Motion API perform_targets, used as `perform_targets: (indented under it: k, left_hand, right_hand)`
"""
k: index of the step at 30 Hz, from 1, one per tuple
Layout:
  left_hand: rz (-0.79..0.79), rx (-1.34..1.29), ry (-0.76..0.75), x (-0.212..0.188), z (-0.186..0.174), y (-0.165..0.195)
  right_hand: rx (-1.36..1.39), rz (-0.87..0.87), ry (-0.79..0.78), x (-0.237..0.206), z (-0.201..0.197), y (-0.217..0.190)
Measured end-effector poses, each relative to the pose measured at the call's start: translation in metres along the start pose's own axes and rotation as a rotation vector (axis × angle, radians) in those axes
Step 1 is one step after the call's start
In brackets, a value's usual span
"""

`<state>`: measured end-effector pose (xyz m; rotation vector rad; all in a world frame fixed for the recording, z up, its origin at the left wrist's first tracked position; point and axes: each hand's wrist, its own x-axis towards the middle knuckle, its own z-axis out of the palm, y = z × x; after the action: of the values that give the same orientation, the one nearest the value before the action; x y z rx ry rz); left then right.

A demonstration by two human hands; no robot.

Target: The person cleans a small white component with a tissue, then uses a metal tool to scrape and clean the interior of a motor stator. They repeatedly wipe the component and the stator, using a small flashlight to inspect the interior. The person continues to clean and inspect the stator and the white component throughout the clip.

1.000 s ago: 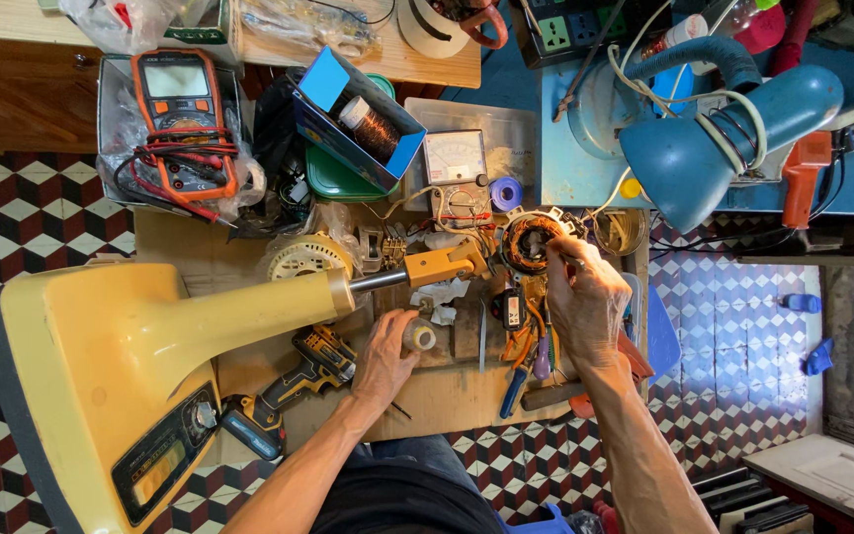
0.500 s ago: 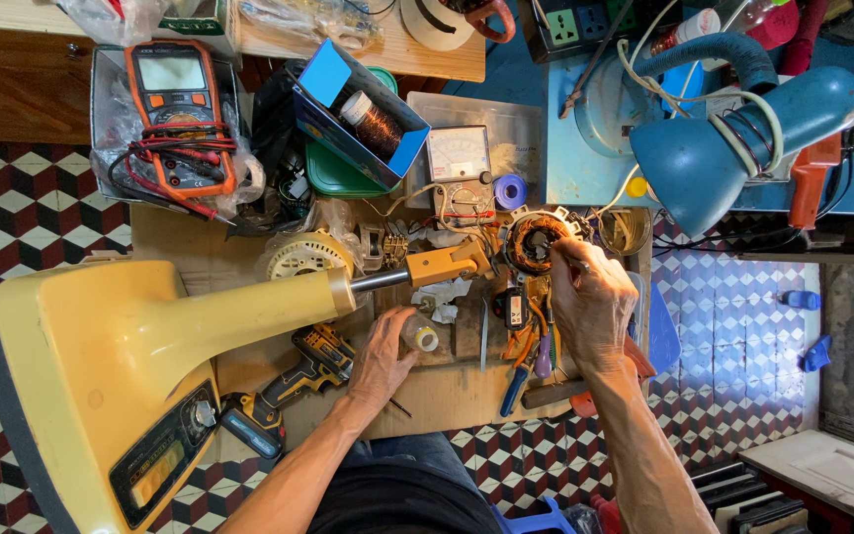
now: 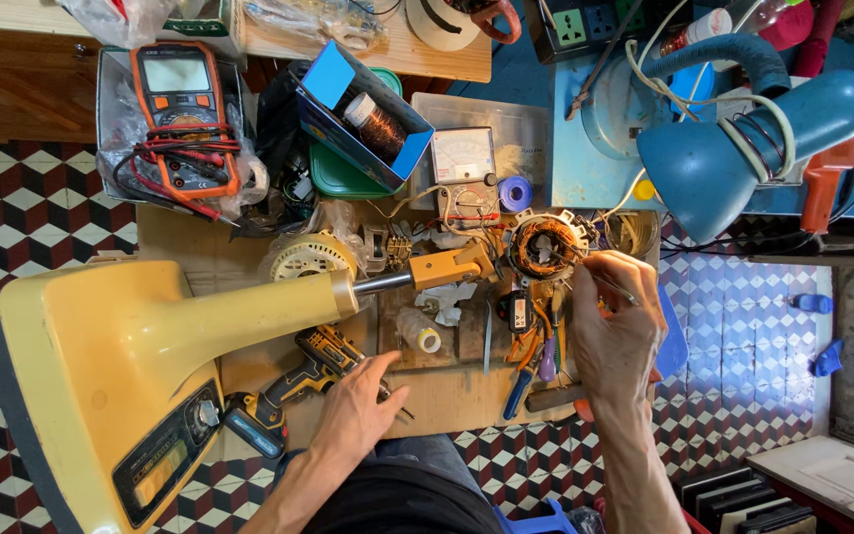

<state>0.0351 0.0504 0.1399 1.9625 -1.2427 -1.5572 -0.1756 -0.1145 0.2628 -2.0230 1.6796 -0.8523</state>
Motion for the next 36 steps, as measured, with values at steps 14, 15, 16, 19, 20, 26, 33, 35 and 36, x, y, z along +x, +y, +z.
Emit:
perform_targets:
  k: [14, 15, 16, 19, 20, 26, 33, 35, 36]
  left_hand:
    - [0.722, 0.095, 0.233, 0.138, 0.023, 0.142]
    - [0.693, 0.108, 0.229, 0.144, 0.026, 0.142]
    - [0.665, 0.121, 0.223, 0.149, 0.029, 0.143]
    - [0.599, 0.162, 0.179, 0.161, 0.033, 0.147]
    - [0.581, 0.177, 0.163, 0.164, 0.034, 0.148]
    - [0.651, 0.234, 0.224, 0.169, 0.032, 0.145]
    - [0.698, 0.19, 0.254, 0.173, 0.035, 0.142]
    - [0.718, 0.173, 0.277, 0.173, 0.036, 0.142]
    - [0.72, 0.172, 0.274, 0.174, 0.036, 0.141]
  right_hand:
    - [-0.071, -0.098, 0.161, -0.018, 0.033, 0.009]
    - [-0.099, -0.09, 0.162, -0.017, 0.034, 0.012]
    - [-0.129, -0.081, 0.163, -0.017, 0.036, 0.015]
    - [-0.146, -0.048, 0.164, -0.013, 0.04, 0.022]
    - [-0.139, -0.037, 0.165, -0.011, 0.041, 0.025]
    - [-0.106, -0.044, 0.206, -0.007, 0.045, 0.033]
    - [-0.087, -0.02, 0.198, -0.005, 0.046, 0.037]
    - [-0.069, 0.013, 0.188, -0.006, 0.045, 0.038]
    - [-0.062, 0.013, 0.19, -0.006, 0.045, 0.038]
